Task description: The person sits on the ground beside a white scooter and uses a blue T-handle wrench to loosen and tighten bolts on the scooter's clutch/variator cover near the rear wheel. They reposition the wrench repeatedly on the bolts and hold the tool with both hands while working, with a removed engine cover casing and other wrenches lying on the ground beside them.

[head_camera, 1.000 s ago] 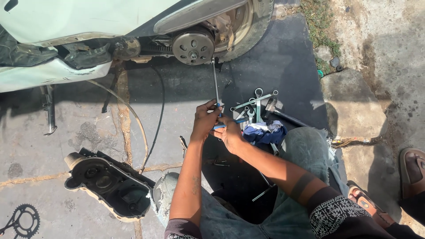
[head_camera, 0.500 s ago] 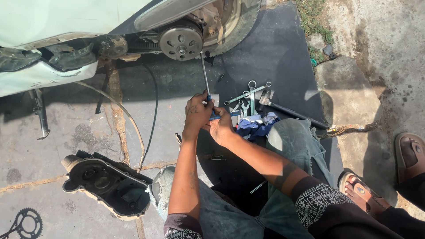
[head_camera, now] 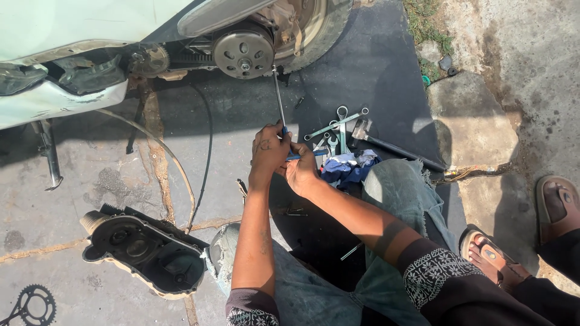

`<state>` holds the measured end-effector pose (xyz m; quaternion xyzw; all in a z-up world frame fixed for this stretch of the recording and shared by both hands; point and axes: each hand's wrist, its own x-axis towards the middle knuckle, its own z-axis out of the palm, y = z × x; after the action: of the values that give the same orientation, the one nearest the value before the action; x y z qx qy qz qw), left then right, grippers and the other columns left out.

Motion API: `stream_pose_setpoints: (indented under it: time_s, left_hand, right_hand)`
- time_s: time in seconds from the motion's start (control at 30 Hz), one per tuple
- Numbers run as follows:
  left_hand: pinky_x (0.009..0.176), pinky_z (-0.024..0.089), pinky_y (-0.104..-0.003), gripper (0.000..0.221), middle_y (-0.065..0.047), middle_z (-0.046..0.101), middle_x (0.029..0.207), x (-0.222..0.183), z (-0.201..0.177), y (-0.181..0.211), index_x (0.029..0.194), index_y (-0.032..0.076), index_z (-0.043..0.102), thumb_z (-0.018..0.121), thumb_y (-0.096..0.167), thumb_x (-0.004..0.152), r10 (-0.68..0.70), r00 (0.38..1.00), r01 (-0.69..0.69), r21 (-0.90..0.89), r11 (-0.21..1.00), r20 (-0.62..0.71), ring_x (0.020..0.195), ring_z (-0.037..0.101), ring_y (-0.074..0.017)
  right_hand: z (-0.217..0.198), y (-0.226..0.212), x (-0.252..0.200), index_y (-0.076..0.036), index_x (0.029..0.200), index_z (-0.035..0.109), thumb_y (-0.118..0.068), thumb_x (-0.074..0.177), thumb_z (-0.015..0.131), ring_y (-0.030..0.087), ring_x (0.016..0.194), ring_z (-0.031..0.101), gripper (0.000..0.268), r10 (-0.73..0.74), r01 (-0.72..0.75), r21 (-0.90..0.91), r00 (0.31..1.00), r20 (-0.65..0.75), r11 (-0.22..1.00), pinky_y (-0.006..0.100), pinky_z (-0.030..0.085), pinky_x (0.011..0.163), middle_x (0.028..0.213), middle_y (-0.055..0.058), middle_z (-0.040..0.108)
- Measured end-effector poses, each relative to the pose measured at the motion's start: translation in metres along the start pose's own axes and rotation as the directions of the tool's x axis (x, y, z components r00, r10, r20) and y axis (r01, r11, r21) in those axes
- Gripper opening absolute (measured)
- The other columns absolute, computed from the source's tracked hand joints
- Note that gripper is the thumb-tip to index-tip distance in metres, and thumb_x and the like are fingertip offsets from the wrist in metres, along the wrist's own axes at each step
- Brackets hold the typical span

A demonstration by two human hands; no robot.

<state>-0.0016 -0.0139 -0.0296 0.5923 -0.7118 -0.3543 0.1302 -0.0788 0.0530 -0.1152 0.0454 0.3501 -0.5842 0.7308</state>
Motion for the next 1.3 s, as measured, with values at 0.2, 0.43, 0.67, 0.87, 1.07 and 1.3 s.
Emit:
stream_pose_setpoints:
  time_s: [0.2, 0.43, 0.67, 0.87, 1.07, 1.3]
  left_hand:
    - [0.082, 0.056, -0.048, 0.034, -0.014, 0.074, 0.102, -0.002, -0.001, 0.002, 0.122, 0.005, 0.070, 0.071, 0.018, 0.090, -0.011, 0.999, 0.010, -0.026, 1.000, -0.030, 0.089, 0.074, -0.0340]
    - [0.080, 0.056, -0.048, 0.031, -0.015, 0.073, 0.099, 0.003, 0.011, -0.004, 0.117, 0.003, 0.071, 0.072, 0.019, 0.091, 0.029, 0.999, -0.027, 0.059, 0.998, -0.027, 0.092, 0.073, -0.0341]
    - [0.086, 0.051, -0.051, 0.037, -0.015, 0.071, 0.104, -0.005, 0.008, -0.003, 0.124, 0.005, 0.068, 0.071, 0.021, 0.090, 0.097, 0.988, -0.083, 0.125, 0.989, -0.116, 0.101, 0.068, -0.0364]
    - [0.090, 0.048, -0.051, 0.044, -0.012, 0.075, 0.100, -0.022, -0.010, 0.001, 0.115, 0.010, 0.072, 0.068, 0.046, 0.089, -0.006, 0.979, 0.081, 0.360, 0.929, -0.205, 0.100, 0.069, -0.0332]
    - [0.070, 0.055, -0.047, 0.063, -0.020, 0.073, 0.085, -0.021, 0.015, -0.043, 0.086, 0.003, 0.073, 0.073, 0.065, 0.077, 0.045, 0.924, 0.081, 0.310, 0.947, -0.379, 0.080, 0.072, -0.0364]
    - [0.071, 0.061, -0.043, 0.057, -0.018, 0.072, 0.073, -0.037, -0.011, -0.012, 0.082, 0.004, 0.075, 0.076, 0.061, 0.078, -0.085, 0.925, 0.133, 0.106, 0.985, -0.369, 0.075, 0.076, -0.0350]
  right_hand:
    - [0.000, -0.002, -0.002, -0.005, 0.115, 0.060, -0.033, 0.103, 0.037, 0.029, 0.106, 0.070, 0.039, -0.001, 0.002, -0.015, 0.999, 0.038, 1.000, 0.046, 0.054, 0.096, 0.114, 0.013, 0.070]
    - [-0.012, 0.000, 0.008, -0.006, 0.109, 0.061, -0.033, 0.105, 0.040, 0.023, 0.097, 0.070, 0.035, 0.011, -0.011, 0.023, 1.000, 0.003, 1.000, 0.041, 0.056, 0.089, 0.105, 0.009, 0.070]
    - [-0.026, 0.009, 0.020, -0.010, 0.109, 0.063, -0.039, 0.106, 0.040, 0.021, 0.089, 0.068, 0.037, 0.017, -0.019, 0.022, 0.994, 0.104, 1.000, 0.038, 0.055, 0.080, 0.100, 0.007, 0.071]
    - [0.000, 0.006, 0.010, -0.012, 0.115, 0.063, -0.064, 0.103, 0.027, 0.021, 0.088, 0.067, 0.064, 0.165, -0.159, -0.292, 0.986, -0.004, 0.943, 0.039, 0.054, 0.080, 0.100, 0.008, 0.069]
    - [-0.009, -0.002, 0.013, -0.013, 0.114, 0.060, -0.074, 0.097, 0.031, 0.026, 0.090, 0.065, 0.070, 0.167, -0.152, -0.343, 0.986, 0.015, 0.927, 0.044, 0.053, 0.081, 0.103, 0.009, 0.068]
    - [-0.051, -0.036, 0.018, -0.016, 0.104, 0.068, -0.049, 0.087, 0.082, 0.017, 0.086, 0.061, 0.040, -0.071, 0.023, -0.299, 0.986, -0.151, 0.954, 0.032, 0.055, 0.082, 0.084, 0.002, 0.062]
